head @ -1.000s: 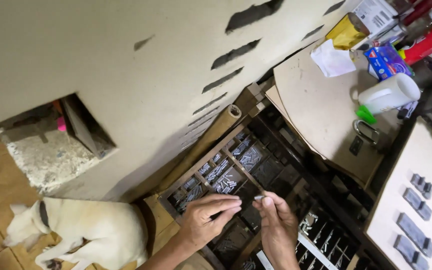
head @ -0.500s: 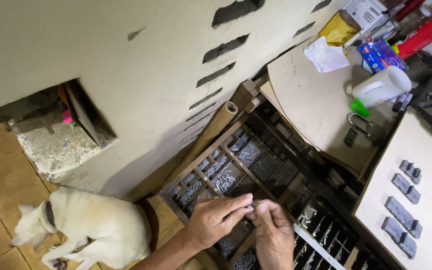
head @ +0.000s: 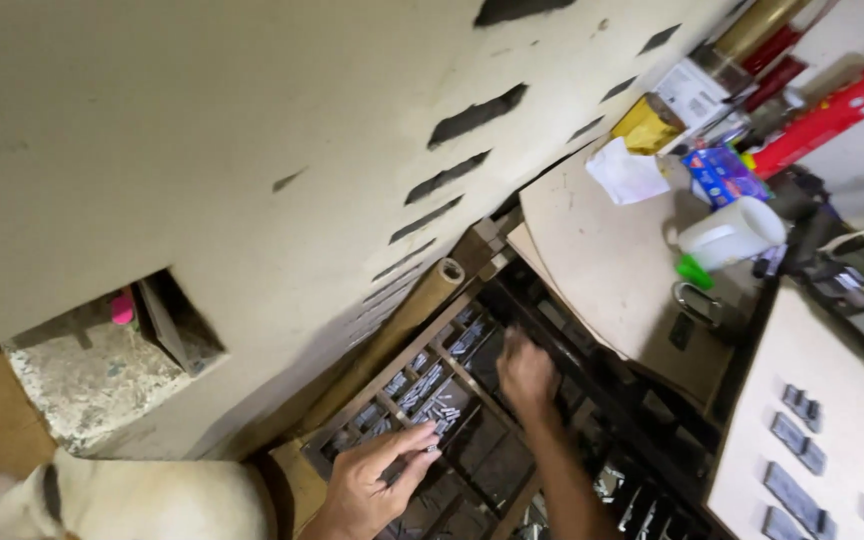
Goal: Arranging individual metal type characters into a wooden type case for letterpress printing.
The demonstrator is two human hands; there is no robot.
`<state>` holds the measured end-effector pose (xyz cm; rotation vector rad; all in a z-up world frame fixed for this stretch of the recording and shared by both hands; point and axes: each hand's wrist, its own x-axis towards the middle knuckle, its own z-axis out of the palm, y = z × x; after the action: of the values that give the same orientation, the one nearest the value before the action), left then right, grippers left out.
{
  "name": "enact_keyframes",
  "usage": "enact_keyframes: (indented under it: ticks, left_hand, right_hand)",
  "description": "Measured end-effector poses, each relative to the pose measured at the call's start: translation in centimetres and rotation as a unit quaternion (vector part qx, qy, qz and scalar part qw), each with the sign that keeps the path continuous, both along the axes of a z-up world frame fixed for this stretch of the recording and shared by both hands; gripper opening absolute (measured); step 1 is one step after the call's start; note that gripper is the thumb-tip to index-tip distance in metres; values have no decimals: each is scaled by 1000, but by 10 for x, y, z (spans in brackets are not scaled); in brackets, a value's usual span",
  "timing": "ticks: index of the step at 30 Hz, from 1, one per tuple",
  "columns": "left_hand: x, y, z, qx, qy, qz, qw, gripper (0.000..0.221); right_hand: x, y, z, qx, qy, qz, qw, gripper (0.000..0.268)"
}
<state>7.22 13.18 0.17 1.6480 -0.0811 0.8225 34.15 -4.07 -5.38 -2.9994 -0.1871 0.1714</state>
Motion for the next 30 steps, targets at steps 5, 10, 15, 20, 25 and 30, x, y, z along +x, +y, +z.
enact_keyframes:
  ticks: [5,10,15,20,25,30]
  left_hand:
    - [6,7,7,27,-23,-6,999,46]
    - [5,-1,11,1,-23,-13,1000,45]
    - [0,0,17,-1,-41,-35,999,45]
    - [-1,2,20,18,-46,-35,998,45]
    - [2,2,16,25,-58,-27,998,39]
    - [5,-4,12,11,-47,-49,998,24]
  right_hand:
    - [45,-1,-55,-193,-174,131,957,39]
    - [49,6,-52,-20,59,-50,997,68]
    - [49,19,-57,-80,-13,-108,991,54]
    - [20,32,-31,9,-71,-145,987,46]
    - [8,28,-33,97,-191,-134,967,54]
    - [-18,6,-27,300,-284,93,906,31]
